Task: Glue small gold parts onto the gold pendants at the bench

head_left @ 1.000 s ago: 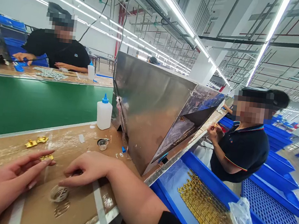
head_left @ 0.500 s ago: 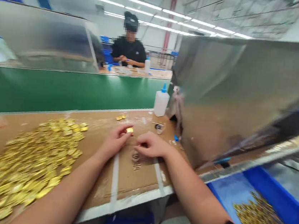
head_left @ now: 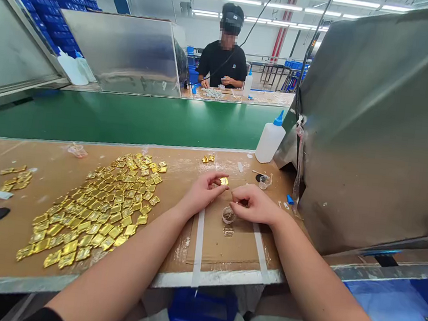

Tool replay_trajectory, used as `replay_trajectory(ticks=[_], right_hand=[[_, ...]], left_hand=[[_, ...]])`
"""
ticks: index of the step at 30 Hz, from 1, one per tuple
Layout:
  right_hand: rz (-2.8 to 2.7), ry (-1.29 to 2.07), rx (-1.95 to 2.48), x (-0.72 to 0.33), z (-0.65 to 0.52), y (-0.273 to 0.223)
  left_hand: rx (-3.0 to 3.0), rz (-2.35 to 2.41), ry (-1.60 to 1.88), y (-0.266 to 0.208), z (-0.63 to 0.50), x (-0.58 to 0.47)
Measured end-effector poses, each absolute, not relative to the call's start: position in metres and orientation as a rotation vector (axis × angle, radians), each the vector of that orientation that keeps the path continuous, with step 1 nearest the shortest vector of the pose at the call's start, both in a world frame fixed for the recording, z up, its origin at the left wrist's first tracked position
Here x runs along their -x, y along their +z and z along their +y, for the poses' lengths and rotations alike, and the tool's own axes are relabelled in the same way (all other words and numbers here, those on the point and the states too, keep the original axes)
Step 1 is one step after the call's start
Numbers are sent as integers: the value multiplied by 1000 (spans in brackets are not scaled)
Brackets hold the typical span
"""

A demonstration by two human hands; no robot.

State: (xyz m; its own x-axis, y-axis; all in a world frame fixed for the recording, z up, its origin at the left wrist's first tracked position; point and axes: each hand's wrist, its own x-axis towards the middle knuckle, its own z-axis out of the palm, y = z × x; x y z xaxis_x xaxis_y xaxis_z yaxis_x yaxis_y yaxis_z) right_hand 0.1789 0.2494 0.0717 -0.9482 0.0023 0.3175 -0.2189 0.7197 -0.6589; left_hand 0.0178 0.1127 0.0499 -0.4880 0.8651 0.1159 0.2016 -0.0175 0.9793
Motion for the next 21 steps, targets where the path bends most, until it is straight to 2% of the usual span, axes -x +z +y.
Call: replay_trajectory(ticks=[7, 21], right_hand=[[-2652, 1012, -198, -179, 248, 72], [-2616, 1131, -171, -178, 248, 69]], left_hand=[[-1195, 1696, 1516, 48, 113, -16], [-1257, 1783, 1382, 52, 111, -16]])
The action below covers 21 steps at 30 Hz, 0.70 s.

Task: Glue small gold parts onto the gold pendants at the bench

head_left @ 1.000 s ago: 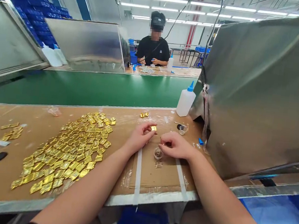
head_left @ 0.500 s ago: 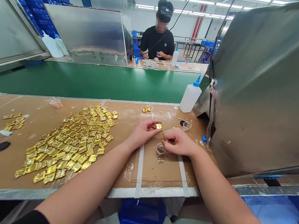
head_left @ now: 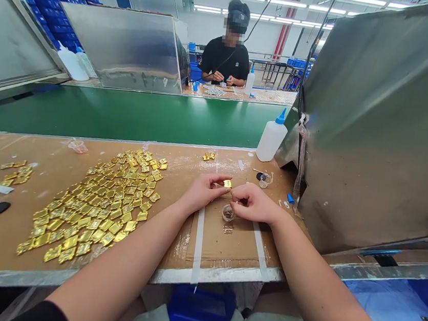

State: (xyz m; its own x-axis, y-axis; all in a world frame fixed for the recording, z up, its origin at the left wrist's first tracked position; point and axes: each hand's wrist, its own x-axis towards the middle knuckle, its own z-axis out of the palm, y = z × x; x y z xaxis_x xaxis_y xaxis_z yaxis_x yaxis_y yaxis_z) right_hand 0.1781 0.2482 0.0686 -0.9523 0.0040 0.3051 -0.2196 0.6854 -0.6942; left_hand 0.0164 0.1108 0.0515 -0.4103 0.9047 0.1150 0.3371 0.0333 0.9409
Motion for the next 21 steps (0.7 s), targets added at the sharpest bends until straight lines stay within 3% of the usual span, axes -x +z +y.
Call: replay_trajectory(ticks=[11, 21], right_hand=[[-2200, 1222, 90, -175, 253, 75], [-2094, 999, 337, -166, 253, 68]], left_hand=[[-1186, 1759, 1317, 56, 109, -19], [-1159, 1756, 1315, 57, 108, -22]])
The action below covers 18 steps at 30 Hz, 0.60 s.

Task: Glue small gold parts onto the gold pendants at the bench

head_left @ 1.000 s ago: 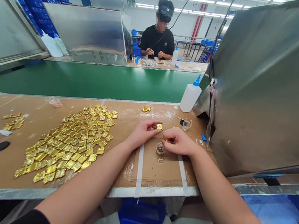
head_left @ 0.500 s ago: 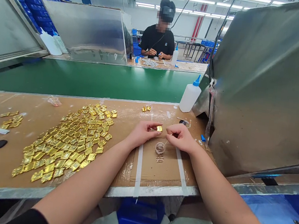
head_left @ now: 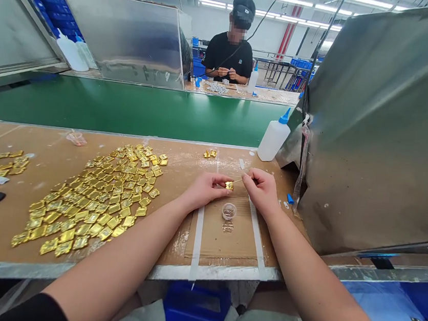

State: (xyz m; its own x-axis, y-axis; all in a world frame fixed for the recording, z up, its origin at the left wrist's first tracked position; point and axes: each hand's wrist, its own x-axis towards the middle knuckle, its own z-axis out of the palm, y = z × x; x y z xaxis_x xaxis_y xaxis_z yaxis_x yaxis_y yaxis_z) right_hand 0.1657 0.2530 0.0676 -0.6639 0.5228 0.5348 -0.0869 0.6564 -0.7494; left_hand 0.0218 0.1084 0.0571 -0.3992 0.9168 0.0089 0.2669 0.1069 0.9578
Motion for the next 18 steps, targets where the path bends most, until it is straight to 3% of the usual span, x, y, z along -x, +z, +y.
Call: replay_trajectory(ticks=[18], right_hand=[[-2179, 886, 336, -163, 255, 64]], left_hand=[[-1198, 1772, 1257, 61, 107, -23]])
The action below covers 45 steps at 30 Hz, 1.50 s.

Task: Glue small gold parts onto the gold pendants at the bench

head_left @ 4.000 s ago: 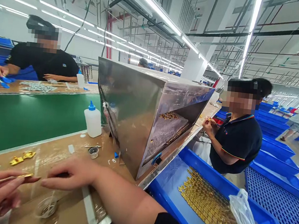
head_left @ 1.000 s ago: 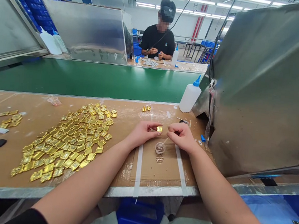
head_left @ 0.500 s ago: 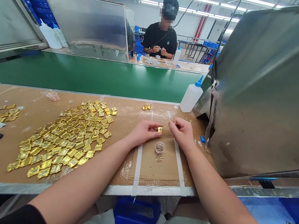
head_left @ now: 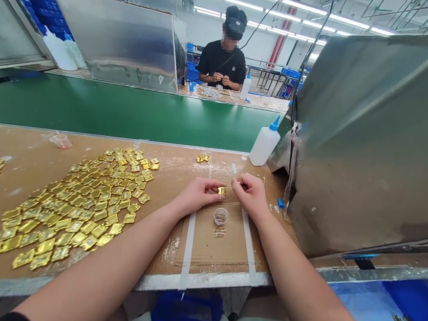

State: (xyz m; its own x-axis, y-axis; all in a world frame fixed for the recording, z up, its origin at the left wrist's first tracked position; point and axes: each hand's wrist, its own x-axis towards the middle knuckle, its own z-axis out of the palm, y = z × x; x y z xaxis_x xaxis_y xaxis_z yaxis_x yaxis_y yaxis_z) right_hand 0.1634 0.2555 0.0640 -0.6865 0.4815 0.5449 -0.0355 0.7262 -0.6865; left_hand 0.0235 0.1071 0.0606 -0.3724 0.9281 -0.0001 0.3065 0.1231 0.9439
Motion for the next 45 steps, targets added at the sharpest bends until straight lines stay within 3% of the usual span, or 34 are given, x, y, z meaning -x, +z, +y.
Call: replay_trajectory(ticks=[14, 21, 31, 38, 45], right_hand=[[-2184, 889, 318, -165, 253, 68], [-2352, 1108, -95, -176, 246, 80], [-2607, 1069, -169, -173, 246, 68], [-2196, 1253, 63, -171, 249, 72], [-2047, 1104, 439, -163, 254, 67]], left_hand=[[-1221, 1775, 1307, 56, 108, -22], [-1196, 1730, 1363, 53, 111, -20], [-1242, 1767, 1366, 45, 113, -15], [-1224, 1769, 1326, 48, 111, -17], [-1273, 1816, 1289, 51, 111, -18]])
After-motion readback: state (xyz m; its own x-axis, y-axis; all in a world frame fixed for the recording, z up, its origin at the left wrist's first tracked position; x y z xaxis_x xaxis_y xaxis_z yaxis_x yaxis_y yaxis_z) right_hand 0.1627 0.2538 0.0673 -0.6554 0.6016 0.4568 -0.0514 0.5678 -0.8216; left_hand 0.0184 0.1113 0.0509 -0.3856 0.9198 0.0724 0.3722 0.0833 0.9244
